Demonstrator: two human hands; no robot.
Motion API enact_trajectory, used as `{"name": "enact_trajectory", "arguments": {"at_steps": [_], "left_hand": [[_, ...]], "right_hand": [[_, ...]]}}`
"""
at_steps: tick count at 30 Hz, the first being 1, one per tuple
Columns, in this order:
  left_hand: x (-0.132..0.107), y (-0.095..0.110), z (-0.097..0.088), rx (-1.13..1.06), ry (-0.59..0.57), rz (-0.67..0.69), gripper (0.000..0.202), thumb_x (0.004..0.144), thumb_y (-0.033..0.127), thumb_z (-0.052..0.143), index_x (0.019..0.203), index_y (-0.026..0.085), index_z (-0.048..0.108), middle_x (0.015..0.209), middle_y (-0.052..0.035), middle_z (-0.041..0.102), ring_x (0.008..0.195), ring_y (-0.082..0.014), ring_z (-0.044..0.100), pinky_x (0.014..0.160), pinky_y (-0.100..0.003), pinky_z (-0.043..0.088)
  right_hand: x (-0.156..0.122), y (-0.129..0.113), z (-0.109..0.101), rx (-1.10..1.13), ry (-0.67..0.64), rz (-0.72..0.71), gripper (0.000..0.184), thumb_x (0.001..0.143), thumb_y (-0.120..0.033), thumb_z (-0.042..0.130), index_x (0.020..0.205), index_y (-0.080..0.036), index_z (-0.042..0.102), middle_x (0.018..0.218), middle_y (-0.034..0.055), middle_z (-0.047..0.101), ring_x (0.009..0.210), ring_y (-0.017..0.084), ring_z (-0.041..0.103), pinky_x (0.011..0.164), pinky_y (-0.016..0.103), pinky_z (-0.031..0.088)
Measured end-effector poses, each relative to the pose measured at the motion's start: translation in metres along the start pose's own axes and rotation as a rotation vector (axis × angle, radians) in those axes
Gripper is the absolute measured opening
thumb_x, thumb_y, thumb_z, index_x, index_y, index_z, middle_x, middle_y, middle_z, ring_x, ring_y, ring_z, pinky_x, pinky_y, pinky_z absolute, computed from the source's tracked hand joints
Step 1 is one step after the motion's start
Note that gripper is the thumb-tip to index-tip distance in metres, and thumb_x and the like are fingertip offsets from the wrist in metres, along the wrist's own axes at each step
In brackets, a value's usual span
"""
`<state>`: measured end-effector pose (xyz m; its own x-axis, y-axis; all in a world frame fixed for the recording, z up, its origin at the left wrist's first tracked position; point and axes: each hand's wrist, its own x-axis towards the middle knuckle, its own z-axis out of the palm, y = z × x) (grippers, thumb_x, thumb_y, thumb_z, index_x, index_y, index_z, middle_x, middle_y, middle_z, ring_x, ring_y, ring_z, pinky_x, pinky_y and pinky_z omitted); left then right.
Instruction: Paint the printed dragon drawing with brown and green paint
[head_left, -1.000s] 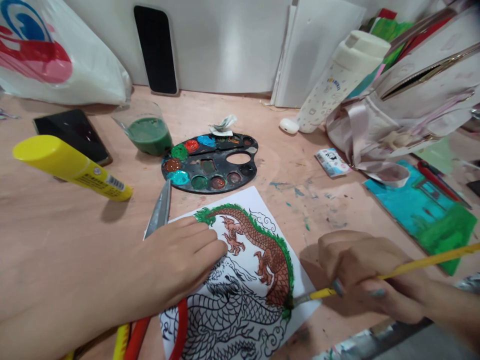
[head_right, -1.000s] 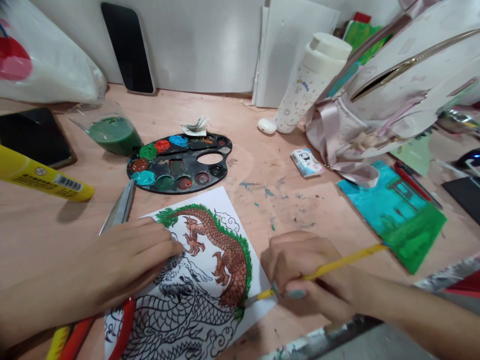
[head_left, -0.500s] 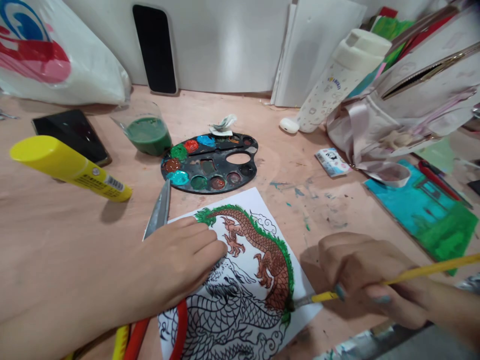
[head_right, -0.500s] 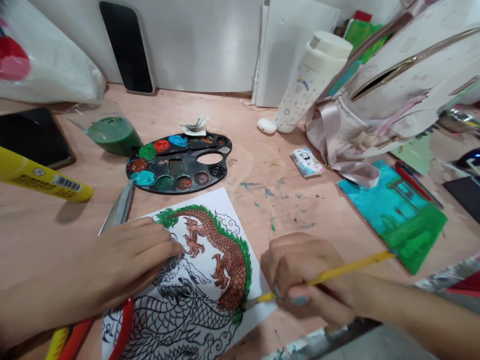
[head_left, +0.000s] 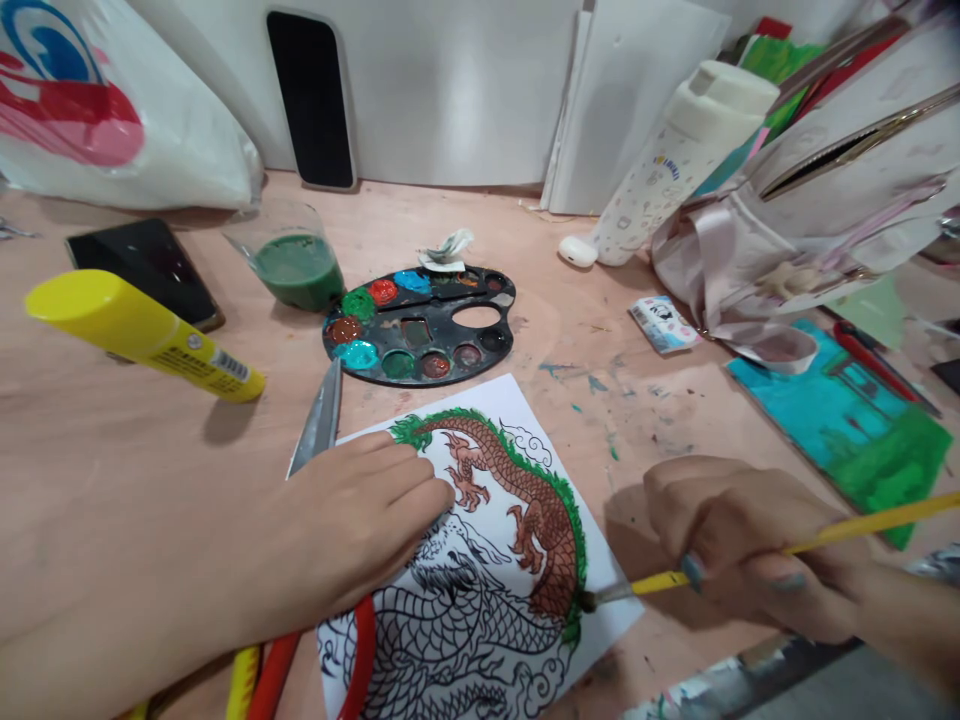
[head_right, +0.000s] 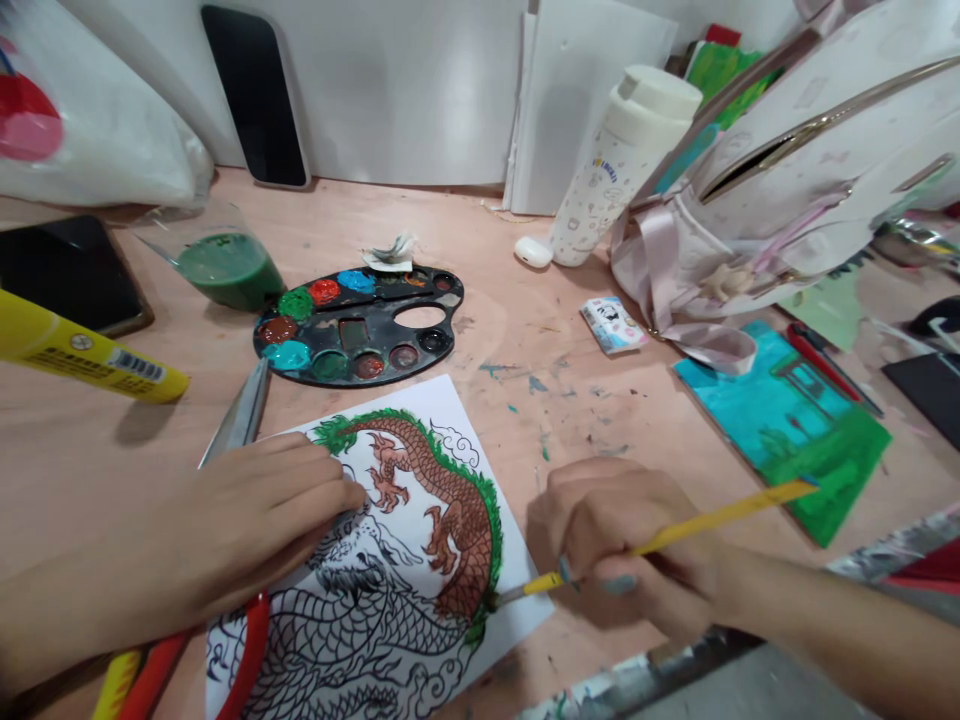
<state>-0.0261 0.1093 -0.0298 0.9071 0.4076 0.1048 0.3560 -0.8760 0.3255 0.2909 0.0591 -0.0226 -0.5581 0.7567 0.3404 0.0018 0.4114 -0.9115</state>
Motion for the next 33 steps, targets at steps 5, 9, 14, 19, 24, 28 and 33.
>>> {"name": "enact_trajectory", "arguments": {"at_steps": [5,9,14,19,24,28,33], "left_hand": [[0.002,-0.001,0.002,0.000,-0.006,0.000,0.027,0.102,0.014,0.030,0.099,0.017,0.056,0.084,-0.0037,0.056,0.077,-0.0216,0.050,0.071,-0.037,0.037],[0.002,-0.001,0.003,0.004,-0.009,0.004,0.023,0.102,0.014,0.033,0.099,0.017,0.056,0.085,-0.0036,0.057,0.078,-0.0216,0.050,0.072,-0.037,0.037],[0.001,0.000,0.001,0.004,-0.001,0.006,0.024,0.101,0.014,0.033,0.095,0.017,0.056,0.083,-0.0041,0.057,0.076,-0.0216,0.050,0.070,-0.036,0.037],[0.004,0.000,0.000,0.007,0.014,0.007,0.025,0.101,0.013,0.033,0.092,0.017,0.056,0.081,-0.0041,0.056,0.075,-0.0211,0.049,0.068,-0.036,0.037],[0.002,-0.001,0.008,0.031,0.008,0.010,0.022,0.101,0.012,0.033,0.097,0.017,0.054,0.083,-0.0039,0.055,0.077,-0.0218,0.047,0.069,-0.037,0.036],[0.000,-0.002,0.012,0.052,0.070,0.006,0.022,0.099,0.010,0.033,0.092,0.017,0.053,0.080,-0.0039,0.053,0.074,-0.0222,0.045,0.066,-0.037,0.034],[0.000,0.000,0.008,0.084,-0.014,0.000,0.020,0.100,0.011,0.035,0.099,0.017,0.054,0.087,-0.0044,0.056,0.079,-0.0232,0.049,0.068,-0.037,0.037]], "right_hand": [[-0.006,0.009,0.003,0.108,-0.020,0.029,0.033,0.101,-0.040,0.049,0.077,-0.019,0.057,0.064,0.0011,0.054,0.059,0.014,0.059,0.056,0.026,0.047],[-0.006,0.014,0.007,0.115,-0.025,-0.013,0.032,0.101,-0.041,0.052,0.079,-0.019,0.060,0.063,0.0014,0.057,0.059,0.013,0.060,0.057,0.025,0.048],[-0.007,0.018,0.010,0.164,-0.014,0.012,0.034,0.099,-0.045,0.054,0.078,-0.019,0.061,0.062,0.0005,0.057,0.059,0.013,0.060,0.058,0.025,0.048],[-0.004,0.012,0.011,0.146,0.079,0.028,0.033,0.101,-0.038,0.051,0.076,-0.018,0.059,0.062,0.0002,0.052,0.057,0.013,0.056,0.054,0.024,0.045],[-0.010,0.014,0.014,0.146,0.001,0.034,0.036,0.100,-0.042,0.051,0.073,-0.019,0.057,0.060,0.0002,0.054,0.056,0.013,0.055,0.056,0.026,0.044],[-0.014,0.020,0.012,0.143,-0.059,0.027,0.033,0.100,-0.043,0.051,0.082,-0.019,0.062,0.064,0.0023,0.060,0.062,0.014,0.058,0.061,0.027,0.047],[-0.011,0.019,0.011,0.098,-0.111,-0.005,0.032,0.102,-0.042,0.050,0.083,-0.018,0.062,0.065,0.0022,0.061,0.063,0.013,0.060,0.062,0.026,0.048]]}}
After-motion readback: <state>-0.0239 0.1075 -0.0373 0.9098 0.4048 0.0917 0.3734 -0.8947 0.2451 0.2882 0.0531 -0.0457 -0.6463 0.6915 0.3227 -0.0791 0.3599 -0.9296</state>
